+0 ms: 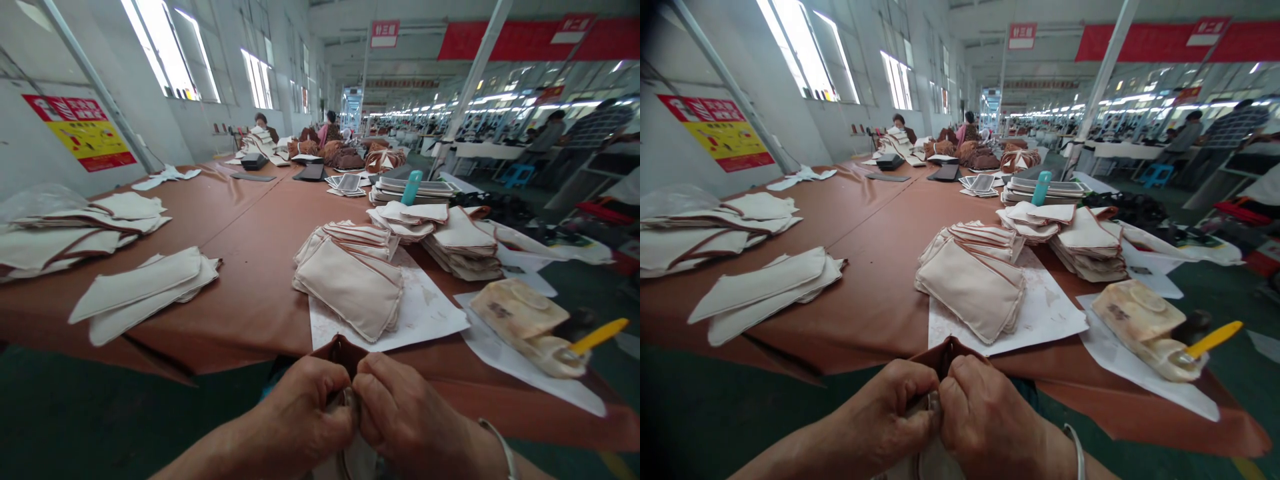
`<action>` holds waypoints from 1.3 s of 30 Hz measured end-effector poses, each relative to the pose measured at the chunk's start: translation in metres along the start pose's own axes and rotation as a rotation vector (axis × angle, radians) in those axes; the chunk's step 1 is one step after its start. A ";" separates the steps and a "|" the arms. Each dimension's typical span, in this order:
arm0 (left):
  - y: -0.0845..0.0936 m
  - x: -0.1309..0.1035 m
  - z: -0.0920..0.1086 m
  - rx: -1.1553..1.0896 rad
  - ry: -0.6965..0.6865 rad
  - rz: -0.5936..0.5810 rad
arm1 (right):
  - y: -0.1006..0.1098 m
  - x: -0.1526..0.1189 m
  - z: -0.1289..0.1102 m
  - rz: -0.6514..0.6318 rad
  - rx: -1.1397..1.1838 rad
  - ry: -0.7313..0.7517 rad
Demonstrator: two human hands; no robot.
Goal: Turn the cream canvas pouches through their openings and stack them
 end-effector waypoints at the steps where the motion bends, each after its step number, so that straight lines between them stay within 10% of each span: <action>1: 0.000 0.001 -0.001 -0.023 -0.018 -0.012 | 0.001 0.002 0.002 -0.043 -0.039 0.048; 4: 0.002 0.002 -0.004 -0.164 -0.009 -0.093 | 0.008 0.014 0.012 -0.190 0.075 0.042; 11: 0.005 -0.002 -0.015 -0.390 0.039 -0.132 | 0.019 0.022 0.035 -0.412 0.918 -0.520; 21: 0.004 0.000 -0.015 -0.346 0.066 -0.072 | 0.002 -0.007 0.013 -0.222 0.728 -0.309; 29: 0.000 0.006 -0.011 -0.401 0.039 -0.144 | -0.013 -0.010 0.021 -0.532 1.301 -0.881; 39: 0.003 -0.001 -0.032 -0.528 0.082 0.015 | -0.007 -0.014 0.022 -0.563 1.325 -0.945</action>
Point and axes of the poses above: each hand's wrist, its own x-axis towards the middle knuckle, its own y-axis out of the back of the hand, z = x × y, the point moved 2 cm from there along x, towards the middle knuckle, and after that the axes turned 15 degrees about -y, right-handed, at the moved point
